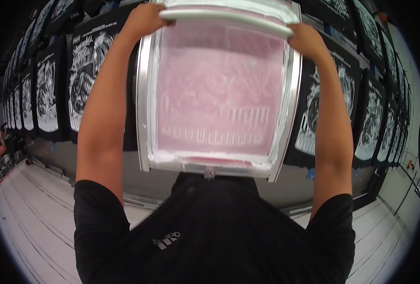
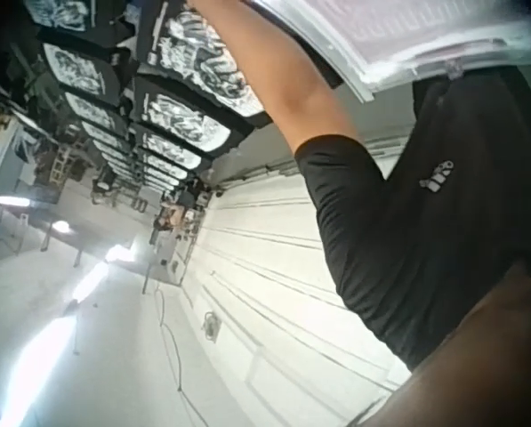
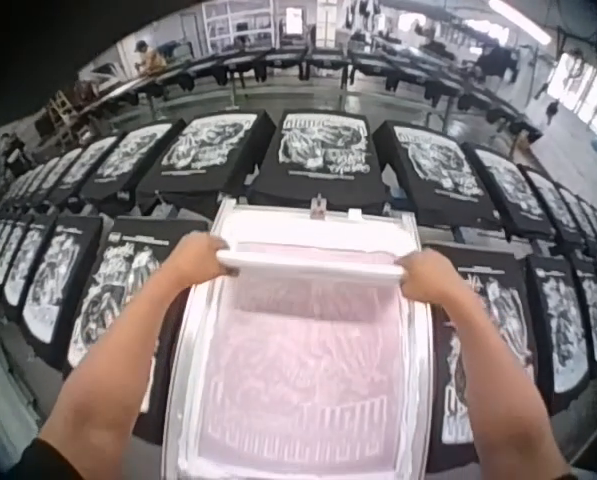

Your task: Applying white ink to black t-shirts using a screen printing frame and squeegee across multiple pallets.

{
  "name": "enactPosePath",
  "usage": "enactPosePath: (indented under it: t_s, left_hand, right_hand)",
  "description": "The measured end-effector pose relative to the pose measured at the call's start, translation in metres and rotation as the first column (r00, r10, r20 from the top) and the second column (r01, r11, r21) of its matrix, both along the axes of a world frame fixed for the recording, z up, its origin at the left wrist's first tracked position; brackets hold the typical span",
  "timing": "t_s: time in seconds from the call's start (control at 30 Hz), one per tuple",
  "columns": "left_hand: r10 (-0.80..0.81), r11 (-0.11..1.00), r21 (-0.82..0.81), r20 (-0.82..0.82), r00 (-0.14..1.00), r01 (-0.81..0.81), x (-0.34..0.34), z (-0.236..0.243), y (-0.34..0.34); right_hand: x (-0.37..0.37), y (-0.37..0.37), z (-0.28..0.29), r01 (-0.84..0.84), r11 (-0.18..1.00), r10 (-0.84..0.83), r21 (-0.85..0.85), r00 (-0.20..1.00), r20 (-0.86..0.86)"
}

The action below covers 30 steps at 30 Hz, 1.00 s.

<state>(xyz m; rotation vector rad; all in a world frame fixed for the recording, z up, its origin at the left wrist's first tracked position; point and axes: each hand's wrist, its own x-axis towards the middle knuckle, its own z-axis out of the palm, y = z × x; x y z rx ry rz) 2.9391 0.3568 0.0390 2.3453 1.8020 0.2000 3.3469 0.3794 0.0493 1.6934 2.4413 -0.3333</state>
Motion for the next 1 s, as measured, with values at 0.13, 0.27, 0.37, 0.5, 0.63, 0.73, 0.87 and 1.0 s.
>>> enactPosePath:
  t_s: [0.13, 0.27, 0.37, 0.5, 0.63, 0.73, 0.87, 1.0]
  left_hand:
    - [-0.039, 0.974, -0.224, -0.033, 0.999, 0.031, 0.004, 0.027, -0.215]
    - [-0.078, 0.987, -0.128, 0.129, 0.989, 0.095, 0.020, 0.016, -0.359]
    - [-0.015, 0.996, -0.079, 0.197, 0.980, 0.031, 0.028, -0.007, -0.384]
    - [-0.010, 0.993, -0.114, 0.196, 0.981, 0.032, 0.021, -0.013, -0.380]
    - [0.029, 1.000, 0.000, 0.192, 0.981, -0.030, 0.029, -0.032, -0.426]
    - [-0.027, 0.992, 0.129, 0.159, 0.987, 0.007, 0.018, -0.053, -0.343]
    - [-0.021, 0.993, 0.116, 0.160, 0.987, 0.003, 0.010, -0.057, -0.183]
    - [0.015, 0.996, 0.090, -0.020, 1.000, -0.013, 0.008, -0.047, -0.040]
  right_hand:
    - [0.005, -0.218, 0.038, 0.051, 0.989, -0.059, -0.135, 0.997, -0.055]
    - [0.018, -0.350, 0.019, -0.051, 0.989, 0.024, -0.140, 0.982, -0.186]
    - [0.012, -0.372, 0.005, 0.023, 0.987, -0.049, -0.158, 0.986, -0.160]
    - [0.016, -0.372, 0.003, -0.009, 0.981, -0.023, -0.195, 0.987, -0.158]
    - [0.008, -0.411, -0.012, 0.053, 0.996, -0.068, -0.074, 0.974, -0.217]
    - [0.014, -0.339, -0.033, 0.005, 0.997, 0.010, 0.073, 0.979, -0.204]
    - [0.009, -0.191, -0.048, -0.001, 0.976, 0.039, 0.217, 0.984, -0.172]
    - [-0.001, -0.056, -0.039, -0.009, 0.976, 0.012, 0.217, 1.000, -0.016]
